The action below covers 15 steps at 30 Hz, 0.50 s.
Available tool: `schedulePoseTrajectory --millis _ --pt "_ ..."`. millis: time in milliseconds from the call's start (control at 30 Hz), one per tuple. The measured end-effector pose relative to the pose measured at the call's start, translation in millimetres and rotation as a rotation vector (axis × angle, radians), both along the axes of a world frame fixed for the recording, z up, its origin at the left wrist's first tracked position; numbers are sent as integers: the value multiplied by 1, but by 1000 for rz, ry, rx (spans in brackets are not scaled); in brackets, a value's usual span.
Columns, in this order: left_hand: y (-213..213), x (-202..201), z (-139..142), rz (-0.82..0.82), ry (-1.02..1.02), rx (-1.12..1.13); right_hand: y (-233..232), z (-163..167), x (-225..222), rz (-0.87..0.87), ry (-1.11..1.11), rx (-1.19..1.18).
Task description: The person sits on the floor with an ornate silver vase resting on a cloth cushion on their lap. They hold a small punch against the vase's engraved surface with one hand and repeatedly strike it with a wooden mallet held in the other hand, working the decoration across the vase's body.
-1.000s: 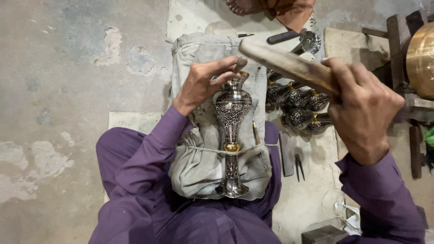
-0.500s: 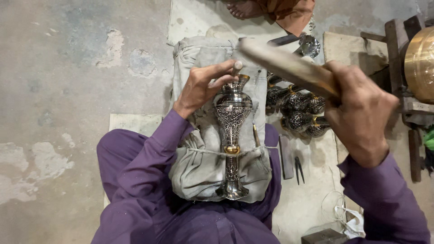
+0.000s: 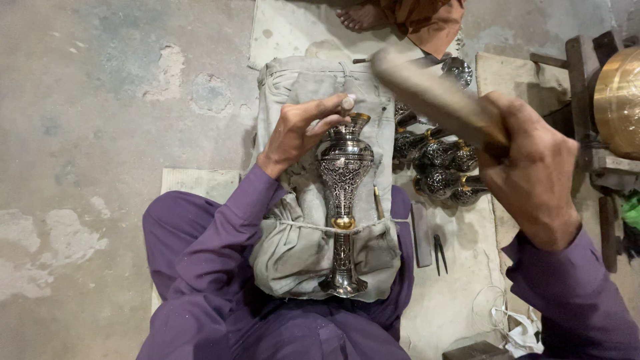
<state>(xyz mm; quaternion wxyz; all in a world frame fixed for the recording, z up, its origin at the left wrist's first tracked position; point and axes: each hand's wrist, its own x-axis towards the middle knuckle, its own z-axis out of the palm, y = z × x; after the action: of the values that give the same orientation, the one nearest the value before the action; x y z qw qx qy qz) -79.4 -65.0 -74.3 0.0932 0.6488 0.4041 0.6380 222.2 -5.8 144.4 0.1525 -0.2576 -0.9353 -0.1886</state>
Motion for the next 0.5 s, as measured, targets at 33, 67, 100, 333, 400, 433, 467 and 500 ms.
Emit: schedulePoseTrajectory --millis 33,67,100,333,400,433,467,500 --pt "0 -1 -1 6 15 -1 0 0 -2 1 -9 1" --pt "0 -1 -2 13 29 -1 -2 3 0 -63 -129 134" --pt "1 -1 -3 20 44 -1 -5 6 0 -127 -248 267" --pt "2 2 -7 99 -17 -43 -10 15 -21 -83 -178 170" --pt "-1 1 -5 109 -8 -71 -10 15 -24 -41 -137 246" --pt "-2 1 -3 98 -10 -46 -9 15 -26 -12 -54 112" --pt "-4 0 -3 86 -13 -23 -9 15 -28 16 27 -24" --pt "-4 0 -4 74 -17 -2 -8 16 -30 14 18 -13"
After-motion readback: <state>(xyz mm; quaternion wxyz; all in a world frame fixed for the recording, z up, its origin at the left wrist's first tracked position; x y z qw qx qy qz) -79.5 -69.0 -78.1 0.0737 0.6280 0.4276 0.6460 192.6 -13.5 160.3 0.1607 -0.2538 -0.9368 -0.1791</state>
